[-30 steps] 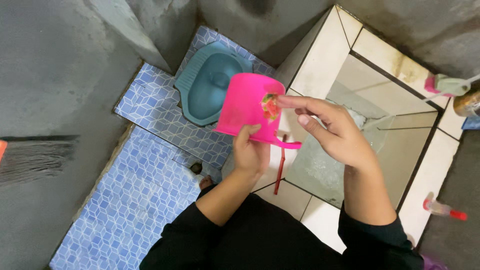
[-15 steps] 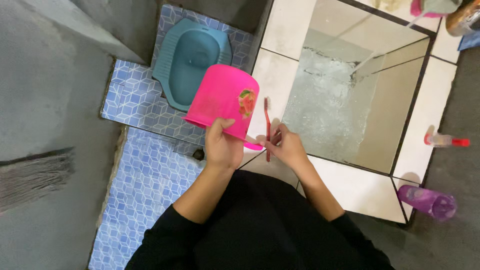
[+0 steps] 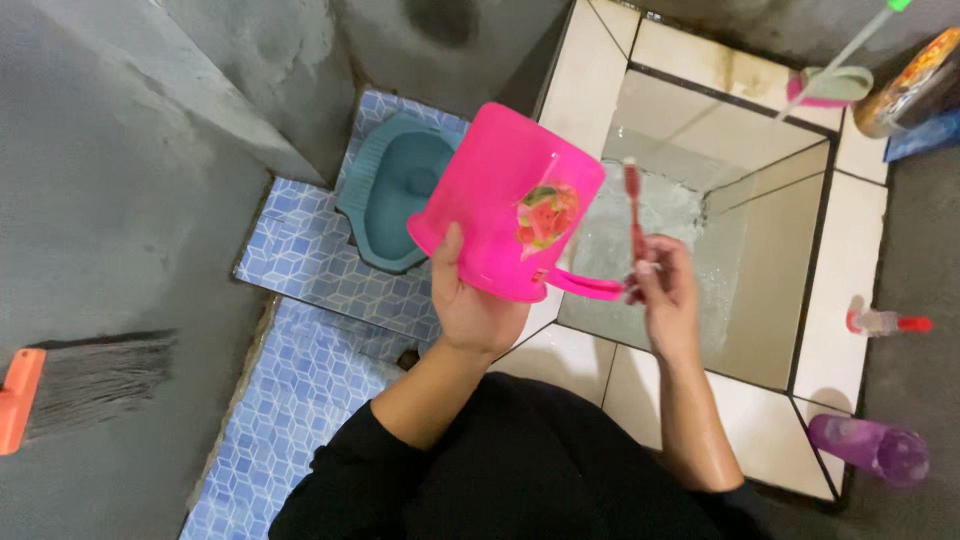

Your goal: The person scrubs a pink plastic dustpan with a red toothbrush under running water from a wall tap. They repeatedly rinse the dustpan and the toothbrush, then place both items into the water-filled basin.

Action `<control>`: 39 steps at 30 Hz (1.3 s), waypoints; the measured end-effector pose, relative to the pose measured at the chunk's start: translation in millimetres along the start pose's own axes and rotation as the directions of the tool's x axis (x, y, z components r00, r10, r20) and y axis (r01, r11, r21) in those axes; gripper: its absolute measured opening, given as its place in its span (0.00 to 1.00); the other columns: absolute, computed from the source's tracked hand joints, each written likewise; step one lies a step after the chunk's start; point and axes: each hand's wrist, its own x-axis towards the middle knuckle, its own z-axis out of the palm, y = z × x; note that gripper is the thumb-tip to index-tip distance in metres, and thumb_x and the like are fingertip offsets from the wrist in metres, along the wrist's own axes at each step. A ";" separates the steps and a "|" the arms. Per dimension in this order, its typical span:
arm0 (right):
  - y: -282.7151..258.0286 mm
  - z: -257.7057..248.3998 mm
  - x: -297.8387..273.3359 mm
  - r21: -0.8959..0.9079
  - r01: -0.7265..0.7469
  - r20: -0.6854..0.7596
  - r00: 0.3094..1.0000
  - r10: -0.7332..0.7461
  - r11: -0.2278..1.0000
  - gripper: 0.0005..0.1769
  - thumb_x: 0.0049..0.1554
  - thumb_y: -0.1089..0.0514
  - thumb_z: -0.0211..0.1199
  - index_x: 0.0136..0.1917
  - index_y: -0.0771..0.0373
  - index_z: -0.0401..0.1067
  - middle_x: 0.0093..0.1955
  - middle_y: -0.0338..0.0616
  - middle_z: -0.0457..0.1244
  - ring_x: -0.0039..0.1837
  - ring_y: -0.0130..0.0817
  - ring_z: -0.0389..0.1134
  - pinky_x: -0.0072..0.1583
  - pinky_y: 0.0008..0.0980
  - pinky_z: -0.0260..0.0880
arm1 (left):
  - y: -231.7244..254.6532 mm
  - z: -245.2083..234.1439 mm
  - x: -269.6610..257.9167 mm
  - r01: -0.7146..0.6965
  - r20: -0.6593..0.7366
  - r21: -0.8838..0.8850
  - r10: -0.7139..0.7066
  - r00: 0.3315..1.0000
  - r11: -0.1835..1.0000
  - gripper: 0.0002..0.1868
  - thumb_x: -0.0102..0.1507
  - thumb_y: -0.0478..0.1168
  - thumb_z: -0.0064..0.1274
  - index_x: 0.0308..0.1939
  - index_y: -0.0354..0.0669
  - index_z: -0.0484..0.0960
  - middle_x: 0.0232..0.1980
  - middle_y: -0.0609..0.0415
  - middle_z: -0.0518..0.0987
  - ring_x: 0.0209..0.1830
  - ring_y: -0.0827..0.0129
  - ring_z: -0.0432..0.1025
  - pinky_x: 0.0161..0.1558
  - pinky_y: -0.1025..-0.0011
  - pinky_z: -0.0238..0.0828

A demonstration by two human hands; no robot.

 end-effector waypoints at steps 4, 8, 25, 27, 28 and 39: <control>-77.0 -17.6 -21.1 0.080 0.225 -0.111 0.970 -0.215 0.971 0.13 0.68 0.65 0.55 0.65 0.60 0.64 0.53 0.38 0.61 0.42 0.22 0.57 0.43 0.22 0.55 | 0.4 35.2 14.9 -0.026 0.126 -0.035 0.030 0.992 0.999 0.31 0.77 0.56 0.37 0.76 0.37 0.65 0.74 0.47 0.70 0.77 0.54 0.63 0.80 0.53 0.53; -128.0 -16.3 -52.9 -0.042 0.325 -0.074 0.942 -0.327 0.945 0.14 0.66 0.68 0.56 0.65 0.65 0.65 0.54 0.41 0.63 0.50 0.26 0.64 0.48 0.23 0.60 | -17.1 55.6 18.5 0.012 0.121 -0.098 0.000 0.993 0.995 0.31 0.76 0.58 0.36 0.74 0.40 0.66 0.72 0.50 0.71 0.75 0.57 0.64 0.78 0.54 0.56; -169.7 7.7 -73.0 -0.330 0.459 -0.071 0.859 -0.507 0.825 0.09 0.63 0.69 0.63 0.58 0.68 0.77 0.43 0.43 0.69 0.39 0.17 0.61 0.40 0.17 0.55 | -48.3 58.9 -1.3 0.028 0.174 -0.018 -0.024 0.985 0.999 0.36 0.74 0.65 0.33 0.78 0.45 0.61 0.75 0.54 0.67 0.78 0.62 0.60 0.79 0.55 0.52; -172.7 3.1 -64.5 -0.275 0.497 -0.150 0.823 -0.547 0.823 0.09 0.67 0.69 0.62 0.61 0.68 0.74 0.48 0.41 0.69 0.45 0.16 0.66 0.45 0.17 0.61 | -51.9 49.4 -3.6 0.012 0.174 0.049 -0.020 0.985 0.999 0.37 0.72 0.65 0.33 0.77 0.47 0.60 0.75 0.54 0.67 0.77 0.62 0.60 0.78 0.53 0.52; -173.6 3.3 -63.5 -0.292 0.480 -0.149 0.831 -0.535 0.827 0.09 0.66 0.69 0.63 0.60 0.68 0.75 0.46 0.41 0.69 0.43 0.16 0.64 0.43 0.17 0.59 | -53.0 43.5 -3.4 0.006 0.179 0.052 -0.015 0.984 0.999 0.37 0.72 0.65 0.32 0.77 0.46 0.59 0.75 0.54 0.67 0.77 0.61 0.60 0.78 0.52 0.52; -165.1 22.6 -78.2 -0.373 0.454 0.004 0.873 -0.488 0.809 0.10 0.59 0.70 0.64 0.55 0.68 0.78 0.43 0.40 0.70 0.39 0.17 0.65 0.37 0.16 0.59 | -63.4 16.7 -3.0 -0.139 0.254 0.069 0.118 0.960 0.988 0.35 0.79 0.62 0.29 0.80 0.41 0.57 0.74 0.50 0.67 0.77 0.57 0.62 0.80 0.46 0.54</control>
